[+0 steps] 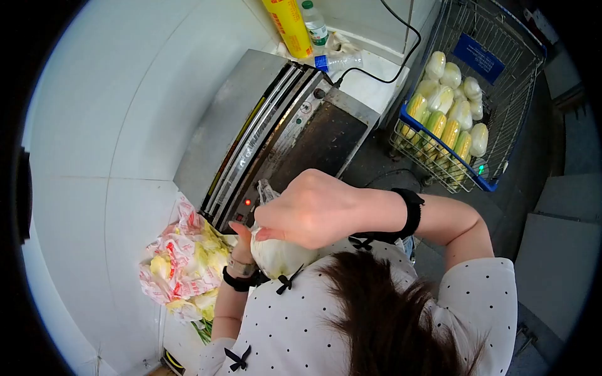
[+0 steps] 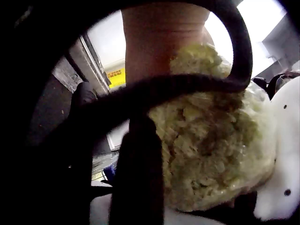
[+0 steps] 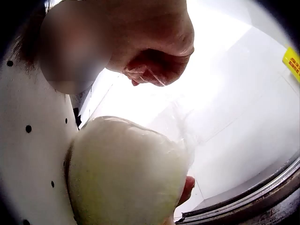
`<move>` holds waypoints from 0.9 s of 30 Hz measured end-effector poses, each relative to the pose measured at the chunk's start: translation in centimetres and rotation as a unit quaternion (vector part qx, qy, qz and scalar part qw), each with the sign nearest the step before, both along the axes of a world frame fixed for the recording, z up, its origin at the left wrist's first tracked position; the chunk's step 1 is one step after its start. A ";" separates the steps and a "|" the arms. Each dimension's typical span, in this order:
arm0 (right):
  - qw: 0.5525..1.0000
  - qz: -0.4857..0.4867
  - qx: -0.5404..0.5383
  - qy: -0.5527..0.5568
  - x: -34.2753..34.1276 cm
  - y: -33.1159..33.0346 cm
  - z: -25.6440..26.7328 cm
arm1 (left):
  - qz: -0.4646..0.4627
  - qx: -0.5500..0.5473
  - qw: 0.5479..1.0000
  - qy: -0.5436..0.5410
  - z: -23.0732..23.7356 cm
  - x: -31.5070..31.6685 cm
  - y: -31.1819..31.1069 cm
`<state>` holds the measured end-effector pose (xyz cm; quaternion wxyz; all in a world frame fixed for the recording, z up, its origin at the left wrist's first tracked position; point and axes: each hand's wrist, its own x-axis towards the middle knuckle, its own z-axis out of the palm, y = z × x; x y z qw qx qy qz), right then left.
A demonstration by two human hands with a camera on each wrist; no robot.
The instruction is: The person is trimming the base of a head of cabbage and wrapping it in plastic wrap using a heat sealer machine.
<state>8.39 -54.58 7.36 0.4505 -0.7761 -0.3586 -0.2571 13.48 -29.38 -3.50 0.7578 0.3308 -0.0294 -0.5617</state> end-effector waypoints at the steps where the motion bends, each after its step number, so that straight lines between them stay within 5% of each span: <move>1: 1.000 -0.001 0.001 -0.027 -0.2 0.1 0.1 | -0.006 -0.018 1.000 -0.016 0.5 0.2 -0.2; 4: 0.998 0.006 0.013 -0.065 -0.3 0.5 0.1 | -0.085 0.011 0.985 -0.153 3.3 1.7 -1.8; 6: 0.996 0.004 0.044 -0.083 -0.2 0.8 0.4 | -0.115 0.131 0.963 -0.205 3.9 1.8 -2.4; 10: 0.990 -0.022 0.074 -0.116 -0.2 1.3 -0.3 | -0.111 0.116 0.958 -0.237 7.9 1.4 -5.7; 15: 0.991 -0.044 0.078 -0.102 -0.5 1.2 -0.1 | -0.119 0.103 0.951 -0.266 8.2 1.7 -5.3; 18: 0.991 -0.057 0.058 -0.107 -0.6 1.0 0.2 | -0.087 0.095 0.916 -0.380 6.7 1.2 -5.2; 21: 0.989 -0.093 0.025 -0.115 -0.6 0.7 0.8 | -0.078 0.168 0.935 -0.302 7.3 0.4 -5.2; 24: 0.986 -0.125 -0.011 -0.111 -0.4 0.3 1.2 | -0.012 0.011 0.974 -0.227 7.9 -0.6 -5.1; 27: 0.989 -0.132 -0.006 -0.071 0.2 -0.1 2.0 | 0.016 0.046 0.987 -0.154 6.7 -0.9 -4.7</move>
